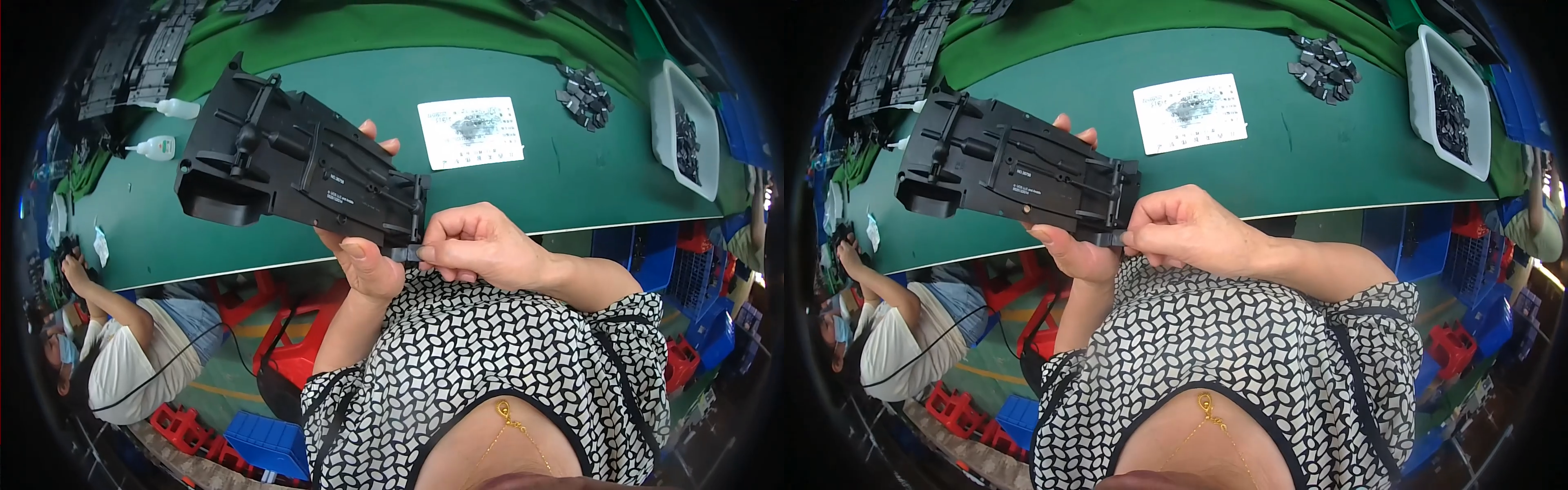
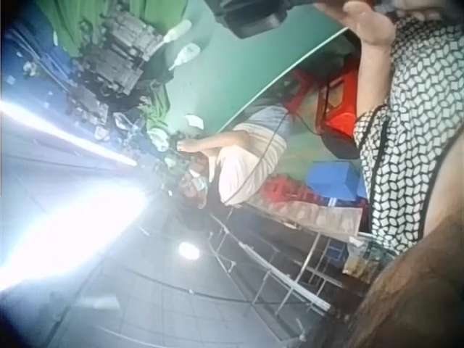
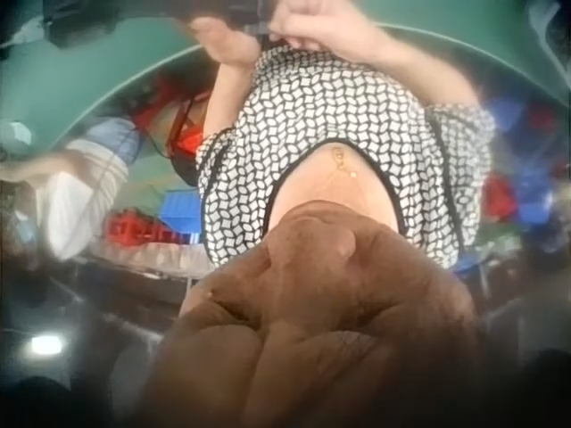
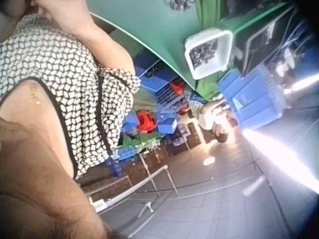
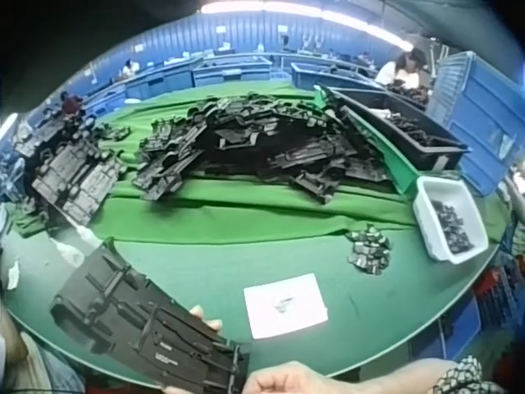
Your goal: Manually assembling small plastic components onto a toy car chassis at a factory workbench.
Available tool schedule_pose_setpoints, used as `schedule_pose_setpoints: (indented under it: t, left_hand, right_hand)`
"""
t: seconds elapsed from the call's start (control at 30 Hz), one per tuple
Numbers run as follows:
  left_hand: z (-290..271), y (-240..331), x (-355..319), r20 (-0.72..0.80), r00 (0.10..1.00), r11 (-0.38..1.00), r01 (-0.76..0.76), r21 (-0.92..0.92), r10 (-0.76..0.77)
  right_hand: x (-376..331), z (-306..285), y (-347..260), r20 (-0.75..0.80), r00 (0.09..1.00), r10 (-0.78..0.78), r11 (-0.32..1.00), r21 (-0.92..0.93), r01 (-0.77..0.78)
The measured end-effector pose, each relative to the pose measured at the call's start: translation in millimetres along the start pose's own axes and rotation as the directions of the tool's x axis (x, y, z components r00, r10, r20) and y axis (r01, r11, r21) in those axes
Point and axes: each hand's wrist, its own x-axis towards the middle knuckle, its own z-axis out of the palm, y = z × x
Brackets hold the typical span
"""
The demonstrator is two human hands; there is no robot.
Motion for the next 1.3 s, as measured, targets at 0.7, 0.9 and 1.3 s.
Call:
schedule_pose_setpoints:
  t: [0.7,0.9,1.3]
  left_hand:
    - [-7.3,11.6,0.8,-0.049,0.982,0.964,0.167,-0.206,-0.180]
    - [-30.4,38.0,17.9,-0.013,0.992,0.965,0.115,-0.235,-0.122]
    - [-160.2,129.8,273.0,0.386,0.884,-0.646,-0.134,0.751,0.266]
  right_hand:
    - [-14.2,-6.6,-1.6,-0.050,0.932,-0.358,0.865,-0.393,0.311]
    - [-37.6,-48.2,13.3,0.005,0.471,-0.882,0.216,-0.885,0.413]
    - [-38.3,-68.5,28.2,0.094,0.344,-0.934,0.044,-0.927,0.373]
